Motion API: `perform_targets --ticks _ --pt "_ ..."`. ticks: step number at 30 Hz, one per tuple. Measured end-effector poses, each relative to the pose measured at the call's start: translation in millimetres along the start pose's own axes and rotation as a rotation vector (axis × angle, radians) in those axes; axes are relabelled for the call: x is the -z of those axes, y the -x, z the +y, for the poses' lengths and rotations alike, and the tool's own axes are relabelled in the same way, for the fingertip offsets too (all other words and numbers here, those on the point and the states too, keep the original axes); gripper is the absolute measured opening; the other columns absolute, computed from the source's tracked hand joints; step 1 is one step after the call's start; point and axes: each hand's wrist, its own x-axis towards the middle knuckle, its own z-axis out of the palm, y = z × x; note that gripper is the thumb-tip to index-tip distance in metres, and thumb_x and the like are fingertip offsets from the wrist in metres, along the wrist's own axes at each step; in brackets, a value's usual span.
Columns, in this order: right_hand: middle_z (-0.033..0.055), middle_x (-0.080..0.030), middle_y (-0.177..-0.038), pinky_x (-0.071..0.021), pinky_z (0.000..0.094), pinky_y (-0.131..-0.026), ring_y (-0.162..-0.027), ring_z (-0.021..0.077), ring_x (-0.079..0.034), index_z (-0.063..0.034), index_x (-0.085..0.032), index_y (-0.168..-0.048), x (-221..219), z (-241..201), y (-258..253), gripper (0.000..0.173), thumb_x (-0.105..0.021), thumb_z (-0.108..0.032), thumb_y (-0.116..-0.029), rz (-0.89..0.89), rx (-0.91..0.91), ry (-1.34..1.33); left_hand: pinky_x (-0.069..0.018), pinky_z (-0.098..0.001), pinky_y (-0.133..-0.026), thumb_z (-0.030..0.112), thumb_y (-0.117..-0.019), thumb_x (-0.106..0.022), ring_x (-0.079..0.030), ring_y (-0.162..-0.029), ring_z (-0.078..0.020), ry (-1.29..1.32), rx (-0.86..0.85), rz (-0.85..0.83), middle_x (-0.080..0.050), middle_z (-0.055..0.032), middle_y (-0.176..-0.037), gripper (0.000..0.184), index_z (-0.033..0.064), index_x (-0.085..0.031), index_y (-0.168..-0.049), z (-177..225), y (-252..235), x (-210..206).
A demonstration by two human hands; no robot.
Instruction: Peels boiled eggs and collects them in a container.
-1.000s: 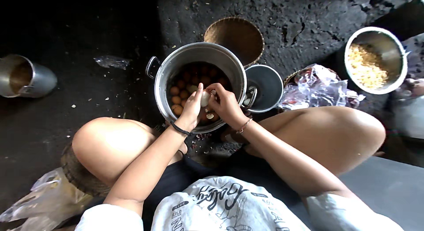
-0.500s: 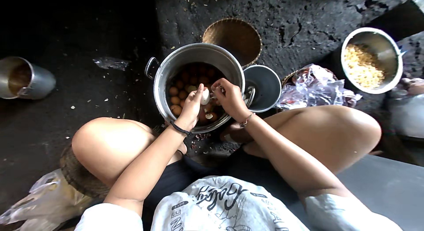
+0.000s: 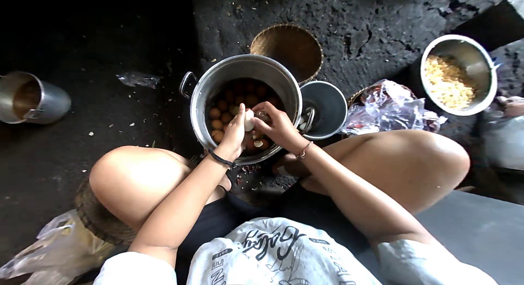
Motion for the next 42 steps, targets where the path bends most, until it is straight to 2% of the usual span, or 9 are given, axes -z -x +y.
perform_targets --ticks 6,14,16,20,26,28,34,39,42 --pt "0.0166 -0.068 -0.092 -0.0591 0.0364 -0.067 -0.071 0.02 -0.068 0.0024 -0.06 -0.123 -4.8 -9.4 5.6 0.023 -0.055 -0.005 -0.1016 0.049 -0.024 0.041 -0.0547 -0.0272 -0.074 0.055 -0.1085 -0.03 -0.062 -0.082 -0.011 -0.035 0.022 0.0 -0.063 -0.0035 -0.1 0.056 0.0108 -0.057 -0.13 -1.0 0.6 -0.8" --pt "0.0163 -0.069 -0.092 -0.0601 0.043 -0.074 -0.077 0.0249 -0.07 0.0036 -0.061 -0.122 9.8 -0.5 -7.4 0.025 -0.053 -0.005 -0.101 0.104 -0.161 0.18 -0.0492 -0.0212 -0.055 0.058 -0.1075 -0.029 -0.058 -0.063 -0.0082 -0.083 0.06 0.033 -0.066 -0.004 -0.091 0.06 0.0102 -0.065 -0.115 4.8 -12.0 11.0" --pt "0.02 -0.071 -0.101 -0.0569 0.0515 -0.085 -0.092 0.0335 -0.071 0.0018 -0.059 -0.129 15.0 -3.7 -13.3 0.029 -0.05 -0.01 -0.104 0.049 -0.245 0.319 -0.0532 -0.027 -0.068 0.053 -0.1088 -0.033 -0.063 -0.079 -0.0114 -0.251 -0.024 0.019 -0.068 -0.0051 -0.104 0.055 0.0108 -0.066 -0.122 7.5 -20.8 20.1" --pt "0.0251 -0.064 -0.128 -0.0487 0.0591 -0.102 -0.126 0.0428 -0.058 0.0031 -0.061 -0.131 2.1 1.8 -14.8 0.033 -0.054 -0.017 -0.1054 -0.223 -0.365 0.6 -0.0498 -0.0507 -0.101 0.023 -0.095 -0.074 -0.063 -0.116 -0.0334 -0.743 -0.186 -0.03 -0.062 -0.0243 -0.128 0.053 0.0 -0.052 -0.138 -7.7 -47.9 37.7" --pt "0.0228 -0.057 -0.143 -0.0468 0.0624 -0.101 -0.134 0.0437 -0.052 -0.0036 -0.041 -0.155 -4.4 -3.6 -13.6 0.054 -0.053 -0.011 -0.1037 -0.38 -0.432 0.75 -0.0416 -0.0538 -0.109 0.025 -0.1115 -0.042 -0.06 -0.125 -0.0357 -1.03 -0.141 -0.023 -0.064 -0.0239 -0.129 0.038 -0.0004 -0.062 -0.132 -14.8 -62.6 43.2" --pt "0.0244 -0.06 -0.136 -0.049 0.0635 -0.096 -0.13 0.0445 -0.055 -0.0001 -0.051 -0.146 -7.3 -9.3 -12.2 0.048 -0.056 -0.002 -0.0982 -0.432 -0.436 0.781 -0.0381 -0.0525 -0.114 0.015 -0.1115 -0.037 -0.055 -0.132 -0.0358 -1.062 -0.14 -0.036 -0.061 -0.0237 -0.137 0.038 -0.0007 -0.06 -0.137 -12.8 -64.5 41.6" --pt "0.0285 -0.059 -0.134 -0.0467 0.0648 -0.102 -0.127 0.0455 -0.055 0.0073 -0.067 -0.119 -4.5 -0.5 -30.4 0.026 -0.061 -0.008 -0.0991 -0.631 -0.449 0.729 -0.0453 -0.055 -0.107 0.013 -0.1007 -0.06 -0.061 -0.124 -0.0346 -1.187 -0.172 0.001 -0.066 -0.0201 -0.128 0.026 0.003 -0.069 -0.123 -6.4 -65.6 50.1" --pt "0.0303 -0.059 -0.135 -0.046 0.0657 -0.102 -0.129 0.0461 -0.057 0.0106 -0.062 -0.126 -28.4 -3.7 -53.0 0.032 -0.057 -0.011 -0.1019 -0.67 -0.658 0.939 -0.0483 -0.0679 -0.094 0.016 -0.0958 -0.064 -0.061 -0.121 -0.044 -1.6 0.116 -0.11 -0.065 -0.0236 -0.129 0.037 0.0057 -0.064 -0.132 -2.8 -42.4 43.0" --pt "0.0286 -0.06 -0.136 -0.0455 0.0669 -0.102 -0.13 0.0459 -0.055 0.0089 -0.066 -0.121 -35.5 -7.2 -62.0 0.031 -0.055 -0.013 -0.1025 -0.587 -0.683 0.948 -0.0486 -0.067 -0.091 0.012 -0.0958 -0.062 -0.062 -0.119 -0.0442 -1.67 0.129 -0.052 -0.066 -0.0234 -0.126 0.027 0.0038 -0.069 -0.121 1.2 -27.6 39.5"
